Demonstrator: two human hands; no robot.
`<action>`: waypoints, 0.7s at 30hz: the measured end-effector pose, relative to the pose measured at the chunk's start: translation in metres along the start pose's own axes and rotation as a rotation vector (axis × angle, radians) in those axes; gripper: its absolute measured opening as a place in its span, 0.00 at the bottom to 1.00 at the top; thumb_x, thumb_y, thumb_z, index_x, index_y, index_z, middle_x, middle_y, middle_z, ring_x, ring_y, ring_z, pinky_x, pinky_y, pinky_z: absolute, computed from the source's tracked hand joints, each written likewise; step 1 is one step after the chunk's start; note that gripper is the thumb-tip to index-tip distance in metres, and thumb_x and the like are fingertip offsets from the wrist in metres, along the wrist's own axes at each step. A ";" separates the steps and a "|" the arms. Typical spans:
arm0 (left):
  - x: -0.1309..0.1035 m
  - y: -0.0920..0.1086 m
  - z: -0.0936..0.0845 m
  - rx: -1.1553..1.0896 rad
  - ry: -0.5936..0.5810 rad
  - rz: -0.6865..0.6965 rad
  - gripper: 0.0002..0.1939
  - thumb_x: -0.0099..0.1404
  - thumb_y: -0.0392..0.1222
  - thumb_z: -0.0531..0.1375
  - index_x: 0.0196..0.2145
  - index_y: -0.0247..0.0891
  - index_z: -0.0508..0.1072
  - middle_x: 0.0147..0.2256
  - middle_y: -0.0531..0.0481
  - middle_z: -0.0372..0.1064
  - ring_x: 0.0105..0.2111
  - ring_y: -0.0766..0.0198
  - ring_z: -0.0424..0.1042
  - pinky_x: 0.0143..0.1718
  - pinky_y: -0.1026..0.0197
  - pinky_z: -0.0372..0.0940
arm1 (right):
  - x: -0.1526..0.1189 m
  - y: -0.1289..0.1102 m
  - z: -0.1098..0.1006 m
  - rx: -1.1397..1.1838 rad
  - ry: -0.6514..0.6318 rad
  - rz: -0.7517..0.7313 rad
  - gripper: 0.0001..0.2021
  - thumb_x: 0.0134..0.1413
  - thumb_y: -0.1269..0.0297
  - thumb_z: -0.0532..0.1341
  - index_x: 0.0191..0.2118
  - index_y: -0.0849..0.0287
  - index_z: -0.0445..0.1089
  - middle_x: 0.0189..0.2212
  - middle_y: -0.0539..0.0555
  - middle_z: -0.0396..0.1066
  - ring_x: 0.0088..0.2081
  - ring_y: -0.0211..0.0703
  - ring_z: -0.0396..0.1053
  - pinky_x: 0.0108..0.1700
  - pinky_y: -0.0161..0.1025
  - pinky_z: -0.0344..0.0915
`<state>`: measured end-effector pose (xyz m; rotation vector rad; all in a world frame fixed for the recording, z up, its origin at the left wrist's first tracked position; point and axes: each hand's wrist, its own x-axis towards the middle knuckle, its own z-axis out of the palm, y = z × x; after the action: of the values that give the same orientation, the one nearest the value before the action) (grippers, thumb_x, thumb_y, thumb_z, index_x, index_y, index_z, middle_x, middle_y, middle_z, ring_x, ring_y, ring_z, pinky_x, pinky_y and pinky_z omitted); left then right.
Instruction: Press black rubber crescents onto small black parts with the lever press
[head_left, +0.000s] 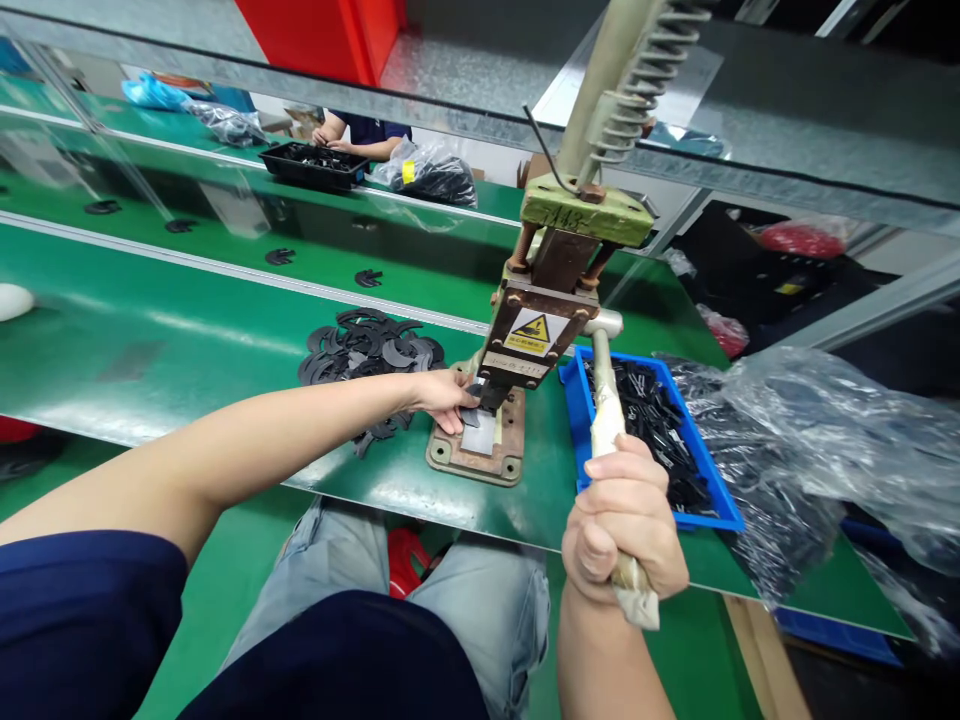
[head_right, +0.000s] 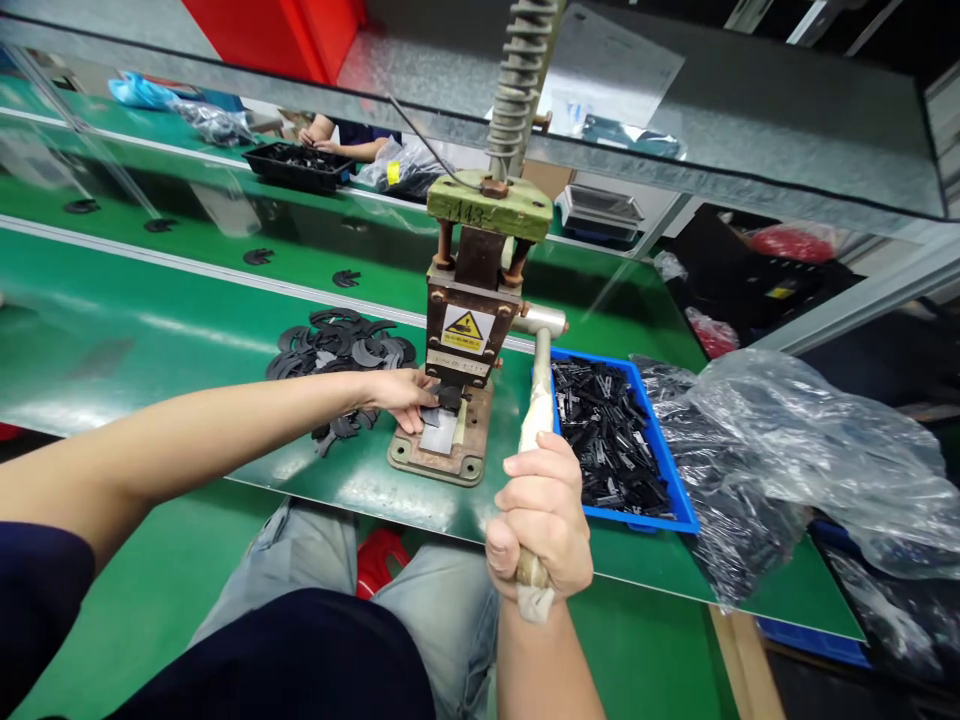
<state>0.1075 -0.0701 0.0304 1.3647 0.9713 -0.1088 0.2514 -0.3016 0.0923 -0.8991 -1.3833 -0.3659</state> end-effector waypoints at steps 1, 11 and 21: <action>0.001 0.001 -0.001 0.012 0.002 0.002 0.19 0.68 0.42 0.66 0.53 0.36 0.68 0.24 0.49 0.75 0.23 0.60 0.80 0.26 0.66 0.76 | 0.000 0.000 0.000 0.003 0.001 -0.003 0.18 0.63 0.58 0.63 0.23 0.58 0.63 0.24 0.46 0.70 0.36 0.43 0.75 0.53 0.66 0.74; 0.004 0.006 -0.001 0.067 0.001 -0.021 0.18 0.68 0.44 0.68 0.51 0.37 0.69 0.22 0.52 0.73 0.19 0.64 0.76 0.24 0.68 0.74 | 0.000 0.005 0.005 0.022 0.069 -0.027 0.20 0.63 0.59 0.62 0.22 0.57 0.61 0.23 0.46 0.69 0.34 0.42 0.74 0.51 0.63 0.74; -0.027 0.026 0.003 0.053 0.133 0.094 0.15 0.75 0.50 0.56 0.42 0.32 0.71 0.29 0.45 0.74 0.21 0.62 0.76 0.22 0.64 0.72 | 0.002 0.001 0.005 -0.003 0.037 -0.014 0.15 0.61 0.61 0.62 0.24 0.57 0.63 0.23 0.45 0.69 0.35 0.41 0.74 0.54 0.64 0.74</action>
<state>0.1075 -0.0784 0.0669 1.4789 1.0194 0.0273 0.2491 -0.2966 0.0940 -0.8819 -1.3555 -0.3938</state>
